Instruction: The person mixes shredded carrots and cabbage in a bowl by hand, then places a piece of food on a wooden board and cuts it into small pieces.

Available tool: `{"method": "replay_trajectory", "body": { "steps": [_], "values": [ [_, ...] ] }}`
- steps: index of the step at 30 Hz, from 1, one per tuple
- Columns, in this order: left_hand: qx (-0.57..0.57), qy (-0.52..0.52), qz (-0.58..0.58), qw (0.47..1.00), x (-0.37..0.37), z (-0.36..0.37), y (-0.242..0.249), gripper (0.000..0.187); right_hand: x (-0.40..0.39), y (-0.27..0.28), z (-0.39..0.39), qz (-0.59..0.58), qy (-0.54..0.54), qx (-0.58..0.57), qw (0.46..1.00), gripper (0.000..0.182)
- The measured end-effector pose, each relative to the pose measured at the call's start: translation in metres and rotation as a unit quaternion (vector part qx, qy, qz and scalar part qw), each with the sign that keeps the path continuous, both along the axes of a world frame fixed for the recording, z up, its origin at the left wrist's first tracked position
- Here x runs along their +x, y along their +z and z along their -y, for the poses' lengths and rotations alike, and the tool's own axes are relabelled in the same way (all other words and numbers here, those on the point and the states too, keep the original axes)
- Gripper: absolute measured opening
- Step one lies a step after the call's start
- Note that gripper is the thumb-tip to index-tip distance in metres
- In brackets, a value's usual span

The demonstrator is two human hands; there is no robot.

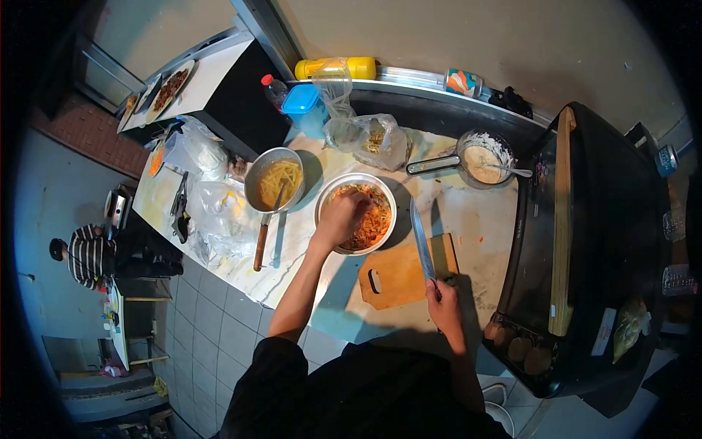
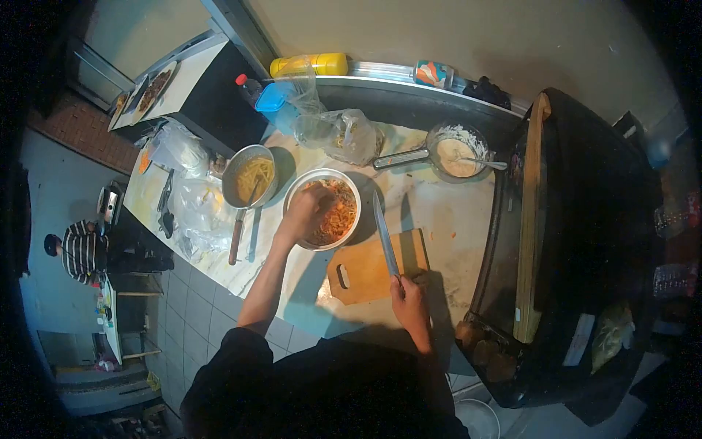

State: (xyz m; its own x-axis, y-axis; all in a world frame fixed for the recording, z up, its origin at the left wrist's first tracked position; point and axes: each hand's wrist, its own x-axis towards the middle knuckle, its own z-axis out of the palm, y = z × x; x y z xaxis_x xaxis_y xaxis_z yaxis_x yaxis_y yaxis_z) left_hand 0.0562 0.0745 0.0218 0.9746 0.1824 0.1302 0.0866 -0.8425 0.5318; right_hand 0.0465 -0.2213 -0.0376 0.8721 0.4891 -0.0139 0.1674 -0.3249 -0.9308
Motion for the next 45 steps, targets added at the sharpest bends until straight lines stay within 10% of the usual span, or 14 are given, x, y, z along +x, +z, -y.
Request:
{"method": "replay_trajectory", "body": {
  "steps": [20, 31, 45],
  "values": [
    [-0.558, 0.221, 0.124, 0.790, -0.032, -0.006, -0.027, 0.013, -0.012, -0.001, 0.010, -0.008, 0.018, -0.001, 1.000, 0.032],
    [-0.126, 0.048, 0.051, 0.990, -0.022, 0.006, -0.017, 0.013, -0.016, 0.001, 0.010, -0.025, 0.017, -0.027, 0.999, 0.030],
    [0.255, -0.043, -0.058, 0.964, 0.006, 0.027, -0.024, 0.006, -0.015, -0.003, 0.012, -0.009, 0.008, -0.011, 1.000, 0.032]
  ]
}}
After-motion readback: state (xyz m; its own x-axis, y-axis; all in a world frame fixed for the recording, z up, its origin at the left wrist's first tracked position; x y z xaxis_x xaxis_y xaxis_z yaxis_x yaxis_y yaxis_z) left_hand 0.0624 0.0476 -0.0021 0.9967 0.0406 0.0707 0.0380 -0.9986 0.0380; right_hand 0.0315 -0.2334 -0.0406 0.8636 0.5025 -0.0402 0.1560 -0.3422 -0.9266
